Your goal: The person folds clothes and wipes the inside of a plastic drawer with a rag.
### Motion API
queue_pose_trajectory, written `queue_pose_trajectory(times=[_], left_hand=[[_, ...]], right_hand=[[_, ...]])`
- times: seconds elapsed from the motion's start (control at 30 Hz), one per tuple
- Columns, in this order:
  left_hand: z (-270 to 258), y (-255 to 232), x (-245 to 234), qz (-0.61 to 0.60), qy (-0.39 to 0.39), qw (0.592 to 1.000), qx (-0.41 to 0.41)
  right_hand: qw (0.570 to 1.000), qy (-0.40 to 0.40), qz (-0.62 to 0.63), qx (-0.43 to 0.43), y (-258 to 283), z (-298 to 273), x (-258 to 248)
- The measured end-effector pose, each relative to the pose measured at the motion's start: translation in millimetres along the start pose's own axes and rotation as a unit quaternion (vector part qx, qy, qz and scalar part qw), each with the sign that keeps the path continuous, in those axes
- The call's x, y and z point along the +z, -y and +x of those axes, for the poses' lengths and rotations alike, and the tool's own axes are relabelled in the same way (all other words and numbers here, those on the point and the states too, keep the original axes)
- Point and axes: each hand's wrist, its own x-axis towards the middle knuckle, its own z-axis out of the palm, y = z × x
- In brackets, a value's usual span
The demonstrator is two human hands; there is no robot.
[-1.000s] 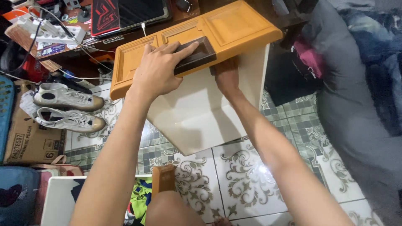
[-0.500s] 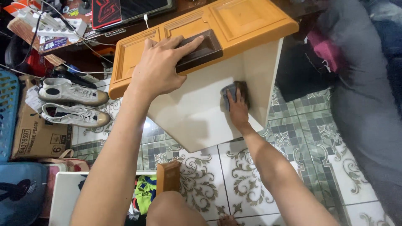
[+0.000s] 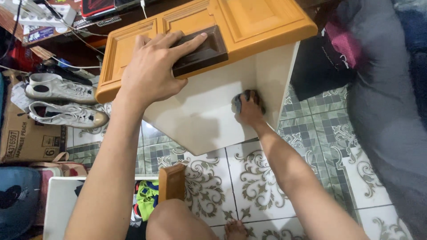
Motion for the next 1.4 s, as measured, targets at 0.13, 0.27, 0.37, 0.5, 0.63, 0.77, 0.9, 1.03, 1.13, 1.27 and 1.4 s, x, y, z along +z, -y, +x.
queue_pose_trajectory(times=[0.13,0.27,0.37,0.5,0.63,0.77,0.9,1.03,1.13,1.27,1.4], left_hand=[[7,4,10,0.009,-0.026,1.0,0.01],[21,1,8,0.005,-0.007,1.0,-0.011],[27,1,12,0.005,-0.001,1.0,-0.018],[30,-1,11,0.01,-0.007,1.0,-0.017],[31,2,12,0.006,-0.011,1.0,-0.021],[31,9,19,0.004,-0.012,1.0,-0.016],[30,12,25,0.0,-0.025,1.0,-0.008],[26,11,25,-0.001,-0.035,0.999,-0.001],[24,12,28,-0.01,-0.068,0.997,0.024],[21,13,28,-0.031,-0.089,0.995,0.037],[25,15,32,-0.053,-0.066,0.996,0.017]], right_hand=[[1.0,-0.002,-0.009,-0.022,-7,-8,1],[0.997,-0.025,-0.047,-0.06,-14,-47,11],[0.986,-0.044,-0.131,-0.091,-18,-108,11],[0.984,0.008,-0.126,-0.128,-1,-197,-22],[0.982,0.12,0.145,0.031,-4,-240,-66],[0.975,-0.04,0.215,0.046,33,-239,-96],[0.971,-0.206,0.124,0.012,54,-174,-77],[0.966,-0.237,0.001,-0.103,38,-100,-9],[0.992,-0.095,-0.078,-0.041,40,-71,34],[0.991,-0.095,-0.095,-0.028,58,-55,85],[0.989,-0.099,-0.081,-0.071,94,-46,114]])
